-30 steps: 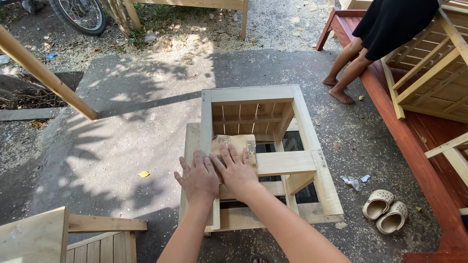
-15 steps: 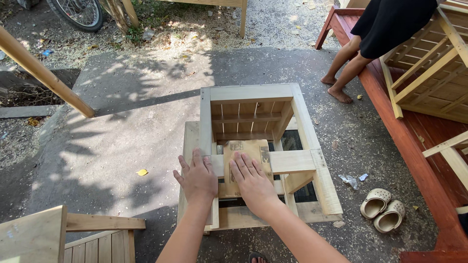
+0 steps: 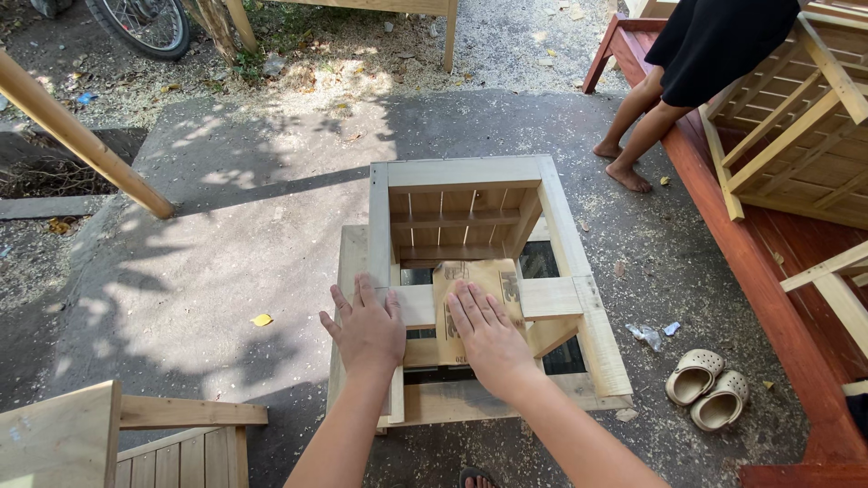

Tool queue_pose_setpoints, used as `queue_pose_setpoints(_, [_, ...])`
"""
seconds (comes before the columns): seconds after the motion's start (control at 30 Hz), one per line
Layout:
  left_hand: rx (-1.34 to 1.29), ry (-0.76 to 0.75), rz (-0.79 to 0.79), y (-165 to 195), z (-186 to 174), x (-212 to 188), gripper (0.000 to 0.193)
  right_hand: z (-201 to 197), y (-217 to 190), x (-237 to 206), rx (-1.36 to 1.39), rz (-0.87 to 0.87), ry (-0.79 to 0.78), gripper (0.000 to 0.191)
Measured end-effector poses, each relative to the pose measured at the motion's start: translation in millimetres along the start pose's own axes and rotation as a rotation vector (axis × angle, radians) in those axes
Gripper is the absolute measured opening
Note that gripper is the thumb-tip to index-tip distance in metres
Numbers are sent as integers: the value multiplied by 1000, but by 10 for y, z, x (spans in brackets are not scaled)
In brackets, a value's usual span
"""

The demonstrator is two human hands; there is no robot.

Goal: The person sands the edges and surfaces of a wooden frame using a sanding block. They move the block along the frame's edges and flat surfaces, applying pressure to smooth the wood.

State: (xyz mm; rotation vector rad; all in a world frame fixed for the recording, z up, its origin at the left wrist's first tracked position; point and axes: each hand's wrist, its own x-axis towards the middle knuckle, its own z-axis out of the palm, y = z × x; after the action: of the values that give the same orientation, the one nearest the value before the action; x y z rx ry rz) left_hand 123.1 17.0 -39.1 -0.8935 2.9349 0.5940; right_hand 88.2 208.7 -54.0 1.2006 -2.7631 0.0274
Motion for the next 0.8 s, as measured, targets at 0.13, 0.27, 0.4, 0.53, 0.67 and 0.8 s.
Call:
queue_pose_setpoints(0.13, [-27,13,-2,-12,41,7,61,-30,55,55,-10,79,-170,76])
queue_pose_setpoints(0.27, [-37,28,0,-34,76,17,62,-70,64,-79,17,35,-38,77])
queue_pose_setpoints(0.4, [-23,44,9,-44,76,26,63,-76,110,-30,-49,26,-140,80])
queue_pose_setpoints(0.53, [21,14,9,-39,72,26,66,-61,130,-19,-11,76,-135,75])
queue_pose_setpoints(0.67, [36,32,17,-30,77,23,67,-55,156,-138,2,8,-14,76])
queue_pose_setpoints(0.8, [68,46,26,-28,76,21,66,-27,206,-95,-47,37,-169,78])
